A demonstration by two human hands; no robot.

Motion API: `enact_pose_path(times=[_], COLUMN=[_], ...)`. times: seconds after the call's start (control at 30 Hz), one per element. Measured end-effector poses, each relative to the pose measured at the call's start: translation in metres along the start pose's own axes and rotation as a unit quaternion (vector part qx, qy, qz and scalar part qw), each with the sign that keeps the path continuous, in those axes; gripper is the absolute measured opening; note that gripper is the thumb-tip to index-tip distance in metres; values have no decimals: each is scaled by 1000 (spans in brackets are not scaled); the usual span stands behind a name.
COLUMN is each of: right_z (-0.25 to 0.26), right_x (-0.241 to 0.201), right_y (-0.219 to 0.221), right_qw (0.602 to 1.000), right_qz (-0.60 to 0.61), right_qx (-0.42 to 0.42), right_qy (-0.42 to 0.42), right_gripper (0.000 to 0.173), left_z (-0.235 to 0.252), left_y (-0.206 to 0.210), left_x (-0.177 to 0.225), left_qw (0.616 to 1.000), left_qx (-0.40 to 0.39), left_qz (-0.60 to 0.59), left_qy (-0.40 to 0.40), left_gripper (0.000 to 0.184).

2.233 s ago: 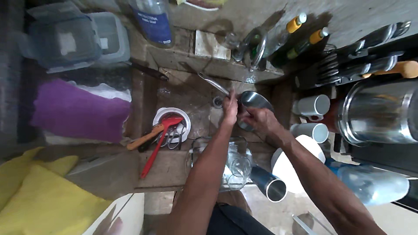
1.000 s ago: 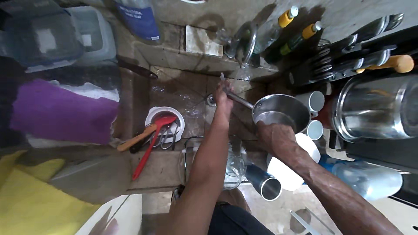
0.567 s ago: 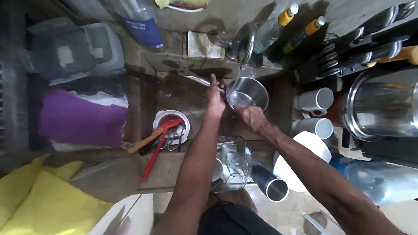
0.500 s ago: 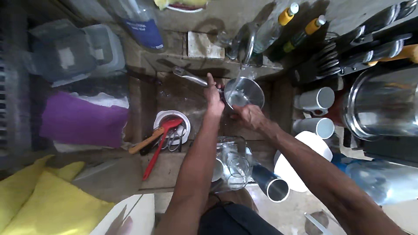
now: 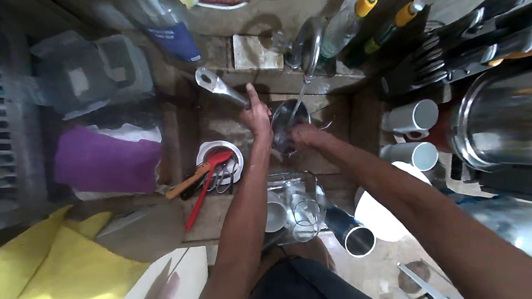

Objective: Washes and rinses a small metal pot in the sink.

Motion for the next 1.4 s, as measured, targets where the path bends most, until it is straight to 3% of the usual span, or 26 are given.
enact_pose_path(times=[0.07,0.13,0.17,0.23,0.3,0.33,0.37,0.43,0.5,0.53,0.6,0.67,0.73,0.77,0.8,0.83,0.9,0.97,1.03,1.13,1.23,1.4], right_z=[6,11,15,24,27,27,26,21,17,18,21,28,27,21,11,3,-7,-17,-31,-53,-64,-57], right_x=[3,5,4,-8,-24,-27,-25,-5,14,17,10,-6,-27,-34,-39,-41,-47,-48,-35,2,39,42], right_y=[-14,-16,-13,-6,-2,-2,-1,3,2,2,7,10,0,-5,-8,-11,-15,-13,-26,-46,-57,-64], right_qw=[985,979,988,986,932,924,941,993,990,984,983,963,877,835,820,850,950,976,961,887,844,887], right_qz=[-167,-182,-122,113,332,358,318,100,-73,-96,-1,213,441,508,531,487,272,167,203,343,393,363], right_qx=[48,89,86,83,122,121,107,54,58,57,33,77,154,185,199,199,156,136,188,307,352,270], right_qy=[-19,12,49,94,80,63,41,44,103,137,179,148,114,100,78,43,-12,-12,7,39,100,88], right_gripper=[22,24,28,34,30,31,33,32,25,26,37,37,40,44,47,44,32,30,30,24,25,27], left_z=[4,3,3,1,2,4,7,10,11,13,14,10,11,12,13,14,15,14,14,6,-4,-3], left_y=[4,11,13,19,19,16,11,3,1,1,5,7,2,-3,-7,-10,-17,-23,-20,-6,9,14], left_x=[8,17,19,17,6,2,-1,-7,-12,-14,-14,-17,-21,-20,-20,-19,-20,-29,-35,-43,-47,-61], left_qw=[1000,1000,1000,1000,999,999,999,999,999,998,997,997,996,996,996,995,992,987,984,980,973,973], left_qx=[2,0,-5,-14,-11,-4,2,1,-10,-15,-21,-19,5,21,39,54,82,85,54,-17,-56,-56], left_qz=[13,24,15,-9,-31,-39,-44,-40,-42,-60,-73,-71,-77,-75,-67,-57,-49,-53,-44,13,51,40], left_qy=[-7,-16,-8,6,3,-4,-11,-19,-29,-31,-33,-38,-42,-43,-48,-57,-84,-128,-164,-199,-217,-221], left_gripper=[50,49,50,49,47,47,49,52,52,52,53,52,49,48,47,47,46,44,39,29,38,57])
Point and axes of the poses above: each hand's wrist, its own z-axis towards the middle knuckle, its own y-axis out of the palm, x = y × z, the point moved 8 cm from there along z, towards the middle knuckle, and after that the axes turned 14 degrees about -y, right-handed, at the moved point
